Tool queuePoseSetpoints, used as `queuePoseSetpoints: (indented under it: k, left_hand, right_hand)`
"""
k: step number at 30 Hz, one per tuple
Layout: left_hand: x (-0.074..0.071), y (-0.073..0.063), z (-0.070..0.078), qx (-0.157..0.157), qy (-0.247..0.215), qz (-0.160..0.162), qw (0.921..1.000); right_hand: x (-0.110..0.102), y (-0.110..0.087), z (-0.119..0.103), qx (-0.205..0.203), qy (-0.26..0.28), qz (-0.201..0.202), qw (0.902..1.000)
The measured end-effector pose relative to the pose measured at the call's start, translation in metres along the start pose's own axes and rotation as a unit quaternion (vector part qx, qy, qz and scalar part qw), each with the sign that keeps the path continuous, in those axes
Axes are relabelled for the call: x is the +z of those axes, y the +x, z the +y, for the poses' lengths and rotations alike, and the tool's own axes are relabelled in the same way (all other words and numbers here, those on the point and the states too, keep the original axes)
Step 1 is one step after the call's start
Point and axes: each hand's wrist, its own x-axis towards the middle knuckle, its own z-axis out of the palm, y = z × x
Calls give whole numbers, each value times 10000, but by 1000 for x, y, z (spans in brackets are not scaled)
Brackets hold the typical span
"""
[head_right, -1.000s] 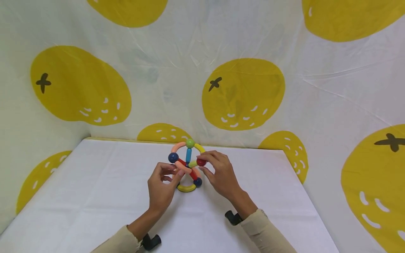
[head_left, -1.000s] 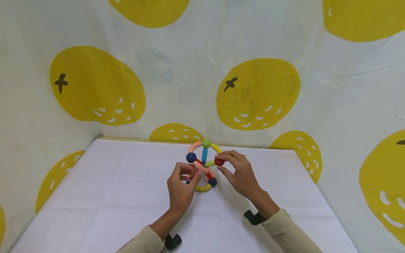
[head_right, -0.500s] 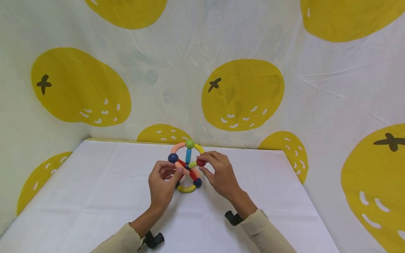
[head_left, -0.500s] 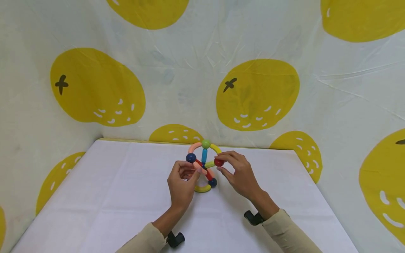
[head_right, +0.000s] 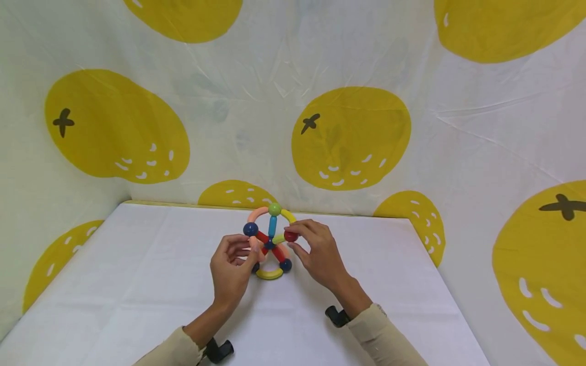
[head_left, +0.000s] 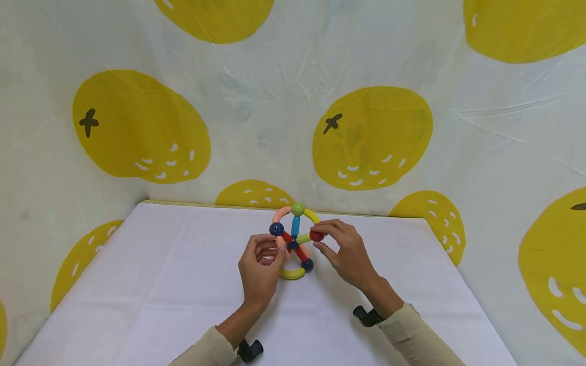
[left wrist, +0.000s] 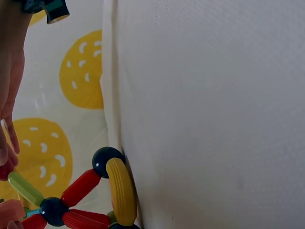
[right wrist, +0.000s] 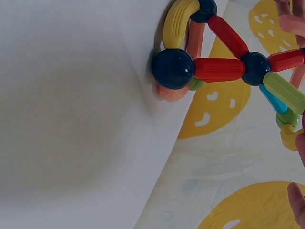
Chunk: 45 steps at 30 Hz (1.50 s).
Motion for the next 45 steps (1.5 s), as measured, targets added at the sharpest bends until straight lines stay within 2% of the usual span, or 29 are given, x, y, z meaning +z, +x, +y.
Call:
queuePoseSetpoints:
  k: [10, 29, 45]
  left_hand:
    - [-5, 1, -1, 117, 202, 136, 9996]
    - [-17, 16, -1, 189, 62, 59, 9998]
    - [-21, 28, 0, -109, 301, -76, 9995]
  right_hand:
    - [0, 0, 0, 37, -29, -70, 10000]
    - [-1, 0, 0, 77, 0, -117, 9999]
    - [-1, 1, 1, -63, -36, -108, 9999]
